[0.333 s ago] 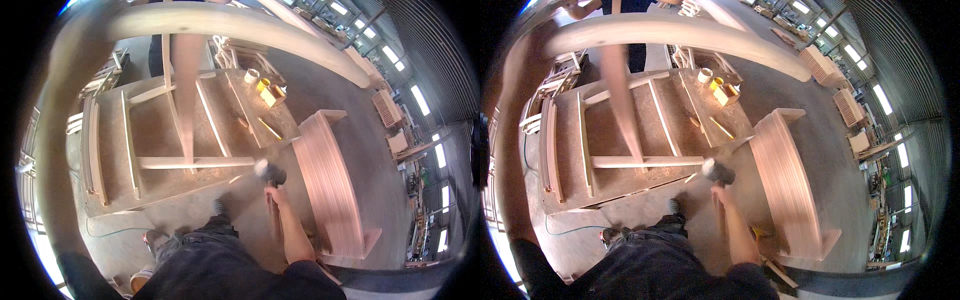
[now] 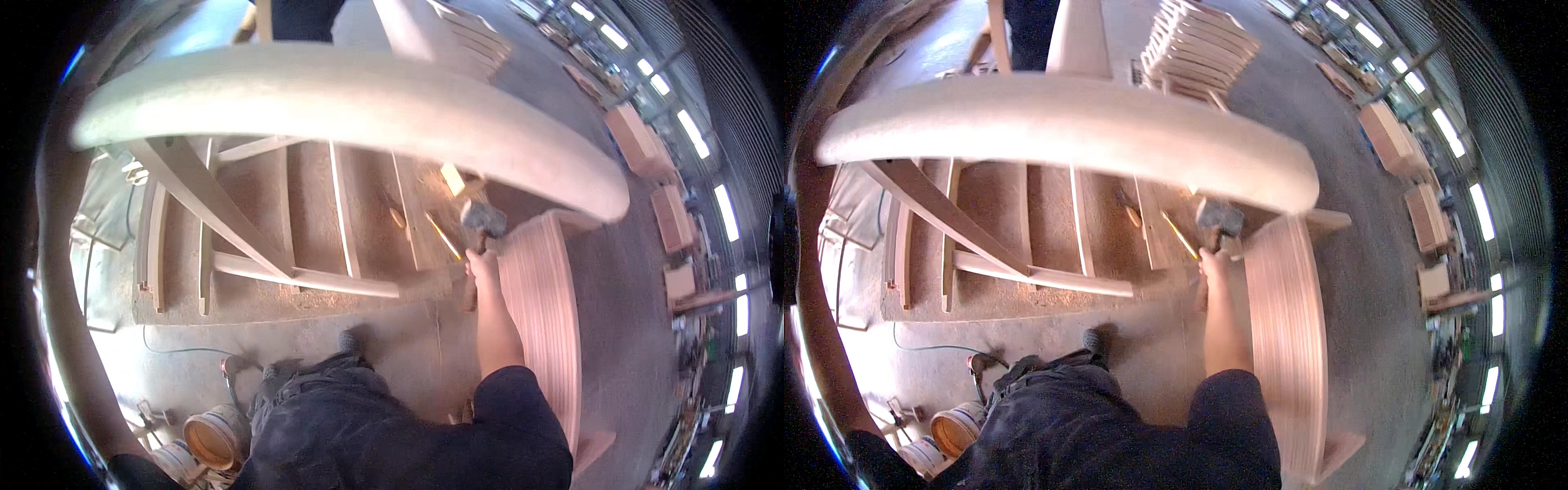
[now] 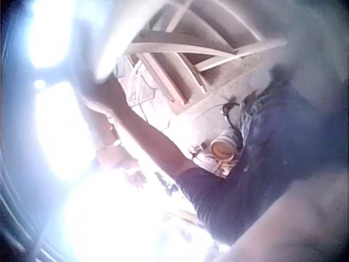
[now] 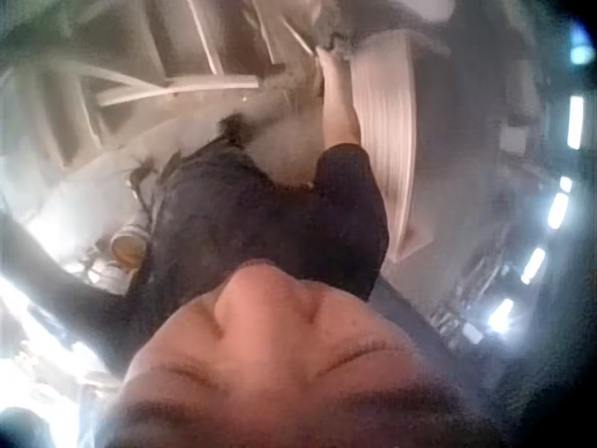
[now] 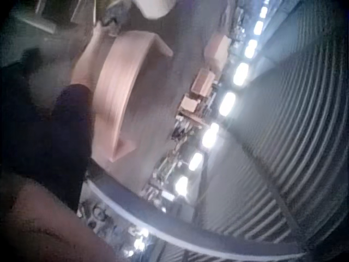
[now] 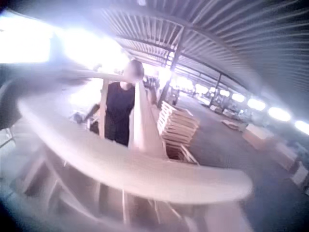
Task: The person assembles a wooden chair frame by inserting legs and securing them with a metal bar clamp. They then use a handheld orbital sander to smooth the chair's surfaces. The person moves the assembled chair to a stack of similar frames.
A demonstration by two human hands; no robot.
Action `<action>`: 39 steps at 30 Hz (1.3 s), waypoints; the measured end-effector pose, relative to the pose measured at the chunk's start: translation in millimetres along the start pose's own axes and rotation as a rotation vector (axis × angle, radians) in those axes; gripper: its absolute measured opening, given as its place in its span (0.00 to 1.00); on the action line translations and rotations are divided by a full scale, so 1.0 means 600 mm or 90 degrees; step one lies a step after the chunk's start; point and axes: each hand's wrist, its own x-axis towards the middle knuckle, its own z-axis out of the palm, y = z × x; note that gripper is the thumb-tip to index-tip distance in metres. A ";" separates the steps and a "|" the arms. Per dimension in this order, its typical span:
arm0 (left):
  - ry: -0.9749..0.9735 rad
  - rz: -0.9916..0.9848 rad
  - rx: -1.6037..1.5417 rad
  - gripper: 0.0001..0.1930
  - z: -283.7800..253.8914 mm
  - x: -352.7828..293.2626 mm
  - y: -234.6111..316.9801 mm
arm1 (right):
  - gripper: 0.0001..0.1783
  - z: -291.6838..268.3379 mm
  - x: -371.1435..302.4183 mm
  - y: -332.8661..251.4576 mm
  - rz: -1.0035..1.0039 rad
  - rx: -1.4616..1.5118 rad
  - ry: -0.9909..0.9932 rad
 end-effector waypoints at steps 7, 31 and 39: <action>-0.043 -0.133 -0.105 0.19 -0.082 0.022 0.088 | 0.27 0.034 0.104 0.044 -0.239 -0.215 0.009; -0.244 -0.647 -0.864 0.11 0.241 -0.414 0.578 | 0.42 0.124 -0.751 -0.646 -1.086 -0.639 0.389; -0.094 -0.506 -0.832 0.16 0.171 -0.314 0.403 | 0.32 0.048 -0.684 -0.794 -0.967 -0.378 0.464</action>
